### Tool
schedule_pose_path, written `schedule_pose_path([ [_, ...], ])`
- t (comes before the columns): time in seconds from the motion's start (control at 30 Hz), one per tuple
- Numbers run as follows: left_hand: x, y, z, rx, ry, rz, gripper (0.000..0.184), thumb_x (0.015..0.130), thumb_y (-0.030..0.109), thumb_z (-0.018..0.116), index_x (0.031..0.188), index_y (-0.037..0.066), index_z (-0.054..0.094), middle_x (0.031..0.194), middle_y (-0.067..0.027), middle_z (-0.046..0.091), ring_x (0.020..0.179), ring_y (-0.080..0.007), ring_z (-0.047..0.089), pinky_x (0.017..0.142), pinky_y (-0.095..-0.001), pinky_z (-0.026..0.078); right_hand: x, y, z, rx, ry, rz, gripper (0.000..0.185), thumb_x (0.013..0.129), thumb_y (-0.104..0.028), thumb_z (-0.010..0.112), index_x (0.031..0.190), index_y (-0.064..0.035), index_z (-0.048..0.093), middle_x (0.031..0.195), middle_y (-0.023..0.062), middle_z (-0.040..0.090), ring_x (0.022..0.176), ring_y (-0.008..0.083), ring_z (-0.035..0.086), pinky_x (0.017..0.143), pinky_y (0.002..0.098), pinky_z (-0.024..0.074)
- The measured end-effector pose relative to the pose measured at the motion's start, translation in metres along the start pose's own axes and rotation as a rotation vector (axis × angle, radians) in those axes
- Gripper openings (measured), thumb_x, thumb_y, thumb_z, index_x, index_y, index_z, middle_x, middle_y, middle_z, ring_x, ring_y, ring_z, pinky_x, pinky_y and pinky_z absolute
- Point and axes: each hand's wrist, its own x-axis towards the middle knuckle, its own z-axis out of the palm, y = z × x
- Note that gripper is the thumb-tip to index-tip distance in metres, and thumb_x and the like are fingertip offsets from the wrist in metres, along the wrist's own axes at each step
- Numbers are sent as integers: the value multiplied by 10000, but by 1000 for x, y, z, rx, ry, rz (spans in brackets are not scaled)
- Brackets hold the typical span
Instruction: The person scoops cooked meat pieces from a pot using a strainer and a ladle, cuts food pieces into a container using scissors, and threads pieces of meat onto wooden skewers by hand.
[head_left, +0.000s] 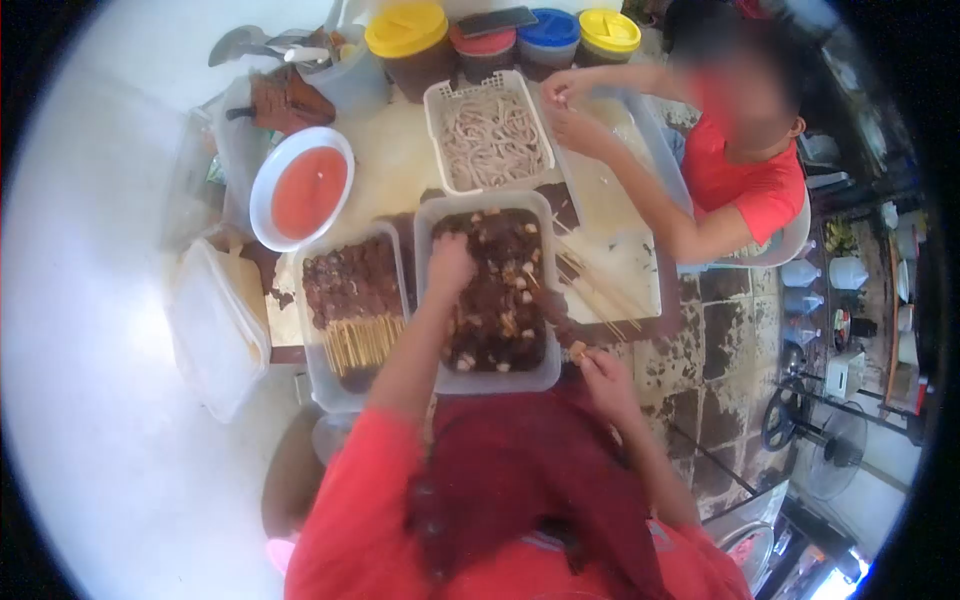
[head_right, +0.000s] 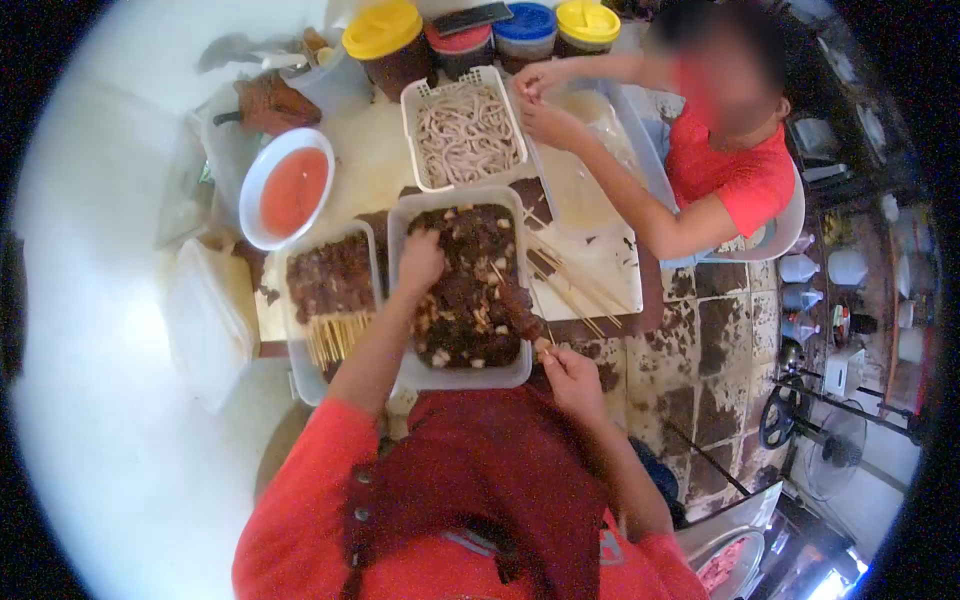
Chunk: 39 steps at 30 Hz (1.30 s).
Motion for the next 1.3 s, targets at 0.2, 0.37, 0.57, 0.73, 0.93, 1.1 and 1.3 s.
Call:
schedule_pose_path([
  [0.2, 16, -8, 16, 148, -36, 65, 144, 756, 65, 530, 884, 17, 575, 909, -171, 575, 906, -334, 565, 765, -424, 484, -6, 19, 1, 126, 12, 141, 229, 874, -156, 512, 959, 34, 609, 819, 92, 637, 779, 129, 571, 738, 280, 451],
  [0.37, 25, -44, 21, -320, 72, -103, 234, 720, 67, 608, 941, -11, 606, 831, -172, 621, 801, -305, 601, 724, -388, 484, -13, 13, 7, 203, 55, 106, 253, 880, -160, 507, 966, 57, 604, 841, 97, 644, 802, 143, 572, 772, 276, 441],
  [0.57, -15, -41, -14, -1301, -135, -615, 244, 772, 30, 632, 997, -53, 585, 816, -86, 607, 751, -155, 576, 621, -247, 470, -8, -10, 12, -9, 19, 58, 237, 884, -153, 501, 964, 42, 610, 825, 99, 640, 788, 137, 570, 746, 279, 449],
  [0.73, -62, -20, -7, -804, -156, -415, 264, 756, 60, 641, 987, -42, 563, 931, -148, 613, 852, -243, 603, 723, -311, 486, -6, -9, 18, 106, 62, 86, 227, 888, -147, 496, 948, 41, 609, 807, 87, 634, 772, 123, 561, 720, 274, 448],
  [0.93, -90, -2, 14, -288, -151, -141, 267, 751, 102, 615, 992, -4, 571, 994, -209, 596, 933, -376, 568, 789, -412, 463, -6, -12, 16, 103, 37, 69, 212, 893, -143, 500, 945, 36, 602, 759, 45, 602, 736, 90, 518, 696, 255, 436],
  [1.1, -80, -17, 29, -345, -215, -165, 174, 794, 107, 568, 939, 13, 583, 942, -170, 592, 821, -343, 590, 741, -419, 478, -5, -6, 19, 107, 65, 22, 199, 890, -137, 506, 933, 30, 605, 748, 40, 591, 729, 84, 508, 685, 254, 432],
  [1.3, -78, -8, -3, -1628, -430, -606, 239, 944, 181, 444, 1076, 5, 537, 901, -83, 572, 828, -190, 582, 724, -344, 510, -7, 0, 19, 171, 54, 103, 198, 893, -144, 510, 951, 13, 615, 811, 0, 604, 769, 73, 520, 707, 227, 427],
])
